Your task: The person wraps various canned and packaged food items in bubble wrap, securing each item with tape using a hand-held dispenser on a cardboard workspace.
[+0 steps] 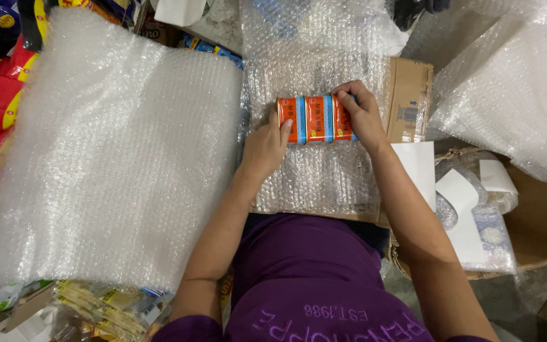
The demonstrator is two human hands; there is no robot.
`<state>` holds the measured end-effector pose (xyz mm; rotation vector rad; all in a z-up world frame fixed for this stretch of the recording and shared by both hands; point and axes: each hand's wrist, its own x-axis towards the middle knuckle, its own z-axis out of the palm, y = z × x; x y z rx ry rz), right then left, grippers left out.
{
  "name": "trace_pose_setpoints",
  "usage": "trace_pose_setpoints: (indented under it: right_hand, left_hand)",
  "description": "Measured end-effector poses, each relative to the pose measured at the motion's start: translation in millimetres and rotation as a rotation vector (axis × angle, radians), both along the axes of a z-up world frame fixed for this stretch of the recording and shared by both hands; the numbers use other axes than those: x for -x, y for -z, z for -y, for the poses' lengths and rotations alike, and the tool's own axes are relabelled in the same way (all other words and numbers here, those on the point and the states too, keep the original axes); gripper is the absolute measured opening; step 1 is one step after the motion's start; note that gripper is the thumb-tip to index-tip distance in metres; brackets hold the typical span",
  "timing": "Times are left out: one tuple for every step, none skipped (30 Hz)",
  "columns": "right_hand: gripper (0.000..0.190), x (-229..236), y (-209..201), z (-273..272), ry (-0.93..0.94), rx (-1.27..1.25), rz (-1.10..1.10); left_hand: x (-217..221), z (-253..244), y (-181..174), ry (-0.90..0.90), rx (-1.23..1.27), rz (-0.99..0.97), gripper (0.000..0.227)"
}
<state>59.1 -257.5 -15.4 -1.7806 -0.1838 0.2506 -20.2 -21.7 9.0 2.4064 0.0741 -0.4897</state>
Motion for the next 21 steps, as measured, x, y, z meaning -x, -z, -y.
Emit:
trace_pose_setpoints:
  right_hand:
    - [0.014,1.6,-0.3,-1.1,0.014,-0.05,-0.036]
    - [0.013,2.1,-0.7,-3.1,0.027,-0.102,-0.07]
    - [0.013,2.7,-1.6,-3.6,0.026,-0.104,-0.07]
    - [0.013,1.6,-3.6,-1.9,0.017,-0.139,-0.088]
    - [0.013,0.2,-5.1,-0.9,0.008,-0.174,-0.105]
    - [0.013,-0.9,-5.9,0.0,0.008,-0.172,-0.104]
    - [0.012,-2.1,-6.2,0.6,-0.006,-0.204,-0.109]
    - [0.011,-1.4,-5.5,0.3,-0.024,-0.236,-0.12]
    - [0.011,-1.6,-4.6,0.1,-0.027,-0.233,-0.125]
    - [0.01,-0.9,-3.2,-0.4,-0.024,-0.218,-0.116]
    - [0.01,0.7,-1.8,-0.9,-0.023,-0.202,-0.108]
    - [0.01,-0.1,-1.3,-1.2,-0.025,-0.203,-0.107]
    - [0.012,-0.7,-1.5,-0.1,-0.043,-0.108,-0.004]
    - [0.015,-0.1,-1.8,1.6,-0.057,-0.012,0.098]
    - [0.015,0.7,-1.9,2.8,-0.056,-0.012,0.097]
    - [0.016,1.2,-2.1,4.2,-0.051,0.078,0.149]
    - [0.018,1.4,-2.2,5.4,-0.046,0.169,0.2]
    - [0.018,1.8,-2.0,6.9,-0.042,0.17,0.2]
    - [0.019,2.0,-1.8,8.2,-0.028,0.214,0.238]
    - [0.019,3.8,-0.7,7.6,-0.022,0.254,0.273]
    - [0.019,6.2,0.0,7.3,-0.023,0.252,0.27]
  left_hand:
    - [-0.8,-2.0,3.3,0.001,0.0,-0.003,0.06]
    - [-1.1,-3.9,7.0,0.028,-0.017,0.109,0.057]
    - [-0.8,-5.6,10.5,0.056,-0.033,0.22,0.055]
    - [-1.2,-5.7,13.3,0.059,-0.033,0.224,0.055]
    - [0.0,-4.8,15.1,0.047,-0.007,0.228,0.057]
    - [1.5,-3.2,16.2,0.032,0.021,0.23,0.059]
    - [1.5,-2.5,16.5,0.032,0.022,0.231,0.059]
    - [4.0,-2.3,16.1,0.028,0.016,0.248,0.058]
    - [5.7,-1.9,14.7,0.023,0.009,0.265,0.056]
    - [6.9,-1.8,12.0,0.017,0.009,0.256,0.056]
    - [6.2,-1.4,8.2,0.02,-0.001,0.195,0.057]
    - [3.3,-1.5,3.2,0.025,-0.011,0.143,0.057]
    - [3.0,-0.3,-3.0,0.023,-0.013,0.144,0.057]
    - [3.6,2.6,-10.1,0.006,-0.004,0.105,0.059]
    - [4.8,4.8,-17.5,-0.011,0.004,0.066,0.064]
    - [10.4,5.4,-25.0,-0.008,0.005,0.067,0.064]
    - [21.7,5.8,-32.8,-0.001,-0.074,0.322,0.065]
    - [31.8,7.8,-39.9,0.012,-0.15,0.576,0.068]
    - [38.4,11.5,-45.2,0.017,-0.148,0.576,0.068]
    - [46.8,14.6,-49.3,0.206,0.006,0.455,0.07]
    - [55.5,17.5,-52.3,0.392,0.161,0.33,0.074]
